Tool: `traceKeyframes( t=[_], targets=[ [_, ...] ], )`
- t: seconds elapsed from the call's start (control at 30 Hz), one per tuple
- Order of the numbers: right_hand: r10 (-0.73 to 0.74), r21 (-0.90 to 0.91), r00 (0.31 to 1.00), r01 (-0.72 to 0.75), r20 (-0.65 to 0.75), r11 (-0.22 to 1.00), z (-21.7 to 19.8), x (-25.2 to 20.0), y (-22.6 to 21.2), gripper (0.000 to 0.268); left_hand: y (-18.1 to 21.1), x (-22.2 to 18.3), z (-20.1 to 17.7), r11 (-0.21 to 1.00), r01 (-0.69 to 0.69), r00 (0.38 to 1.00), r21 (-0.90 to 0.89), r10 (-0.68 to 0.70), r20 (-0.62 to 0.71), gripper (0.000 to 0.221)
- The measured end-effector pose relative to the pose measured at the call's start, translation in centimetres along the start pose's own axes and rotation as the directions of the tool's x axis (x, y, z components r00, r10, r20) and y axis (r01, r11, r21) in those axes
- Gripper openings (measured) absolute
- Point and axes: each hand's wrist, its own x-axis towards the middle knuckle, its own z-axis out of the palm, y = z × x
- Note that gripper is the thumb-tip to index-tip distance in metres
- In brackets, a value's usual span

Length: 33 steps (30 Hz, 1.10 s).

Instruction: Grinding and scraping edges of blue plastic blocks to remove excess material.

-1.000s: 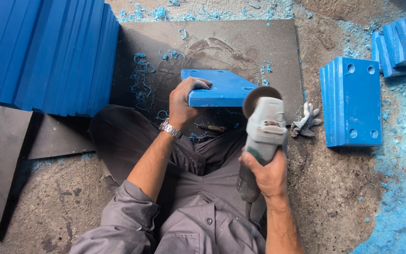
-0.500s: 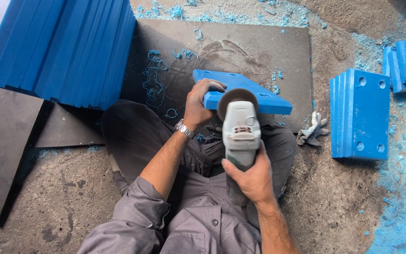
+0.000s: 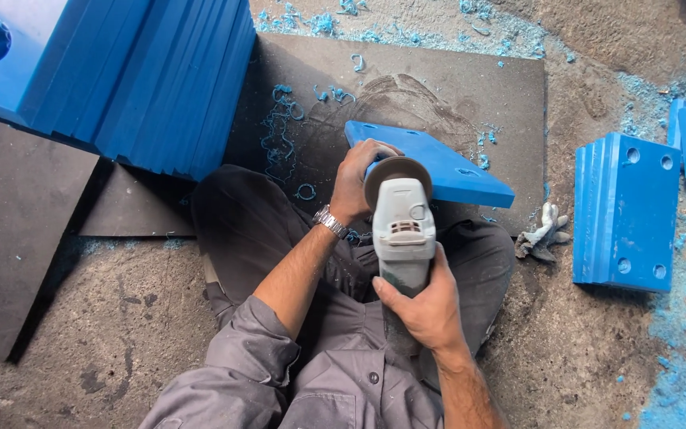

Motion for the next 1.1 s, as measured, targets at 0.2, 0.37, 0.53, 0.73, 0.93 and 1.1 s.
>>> traceKeyframes(
  t=[0.2,0.37,0.53,0.73,0.93,1.1],
  targets=[
    [0.12,0.232,0.983,-0.085,-0.141,0.969,-5.6,-2.6,6.7,0.052,-0.8,-0.5,0.4,0.998,-0.024,1.0,0.059,0.024,-0.003,0.039],
    [0.146,0.49,0.959,-0.01,-0.242,0.872,-7.1,-4.1,5.8,0.05,0.0,-0.8,0.2,0.998,-0.03,1.0,0.055,0.03,0.003,0.041],
    [0.131,0.425,0.987,-0.079,-0.096,0.902,-5.7,-4.9,3.8,0.051,-0.2,-2.1,0.0,0.997,-0.016,0.999,0.07,0.014,0.029,0.041],
    [0.125,0.17,0.988,-0.14,0.093,0.975,-1.2,-4.1,0.0,0.068,-0.8,-3.7,-0.2,0.999,0.028,0.997,0.038,-0.031,0.066,0.044],
    [0.221,0.235,0.964,-0.251,0.147,0.939,-2.2,-4.5,0.0,0.069,0.2,-3.5,-0.4,0.999,0.024,0.997,0.039,-0.027,0.078,0.046],
    [0.293,0.419,0.956,-0.256,-0.026,0.871,-7.3,-5.8,3.4,0.057,-0.3,-4.0,-0.2,0.994,0.016,0.997,0.106,-0.024,0.072,0.039]
  ],
)
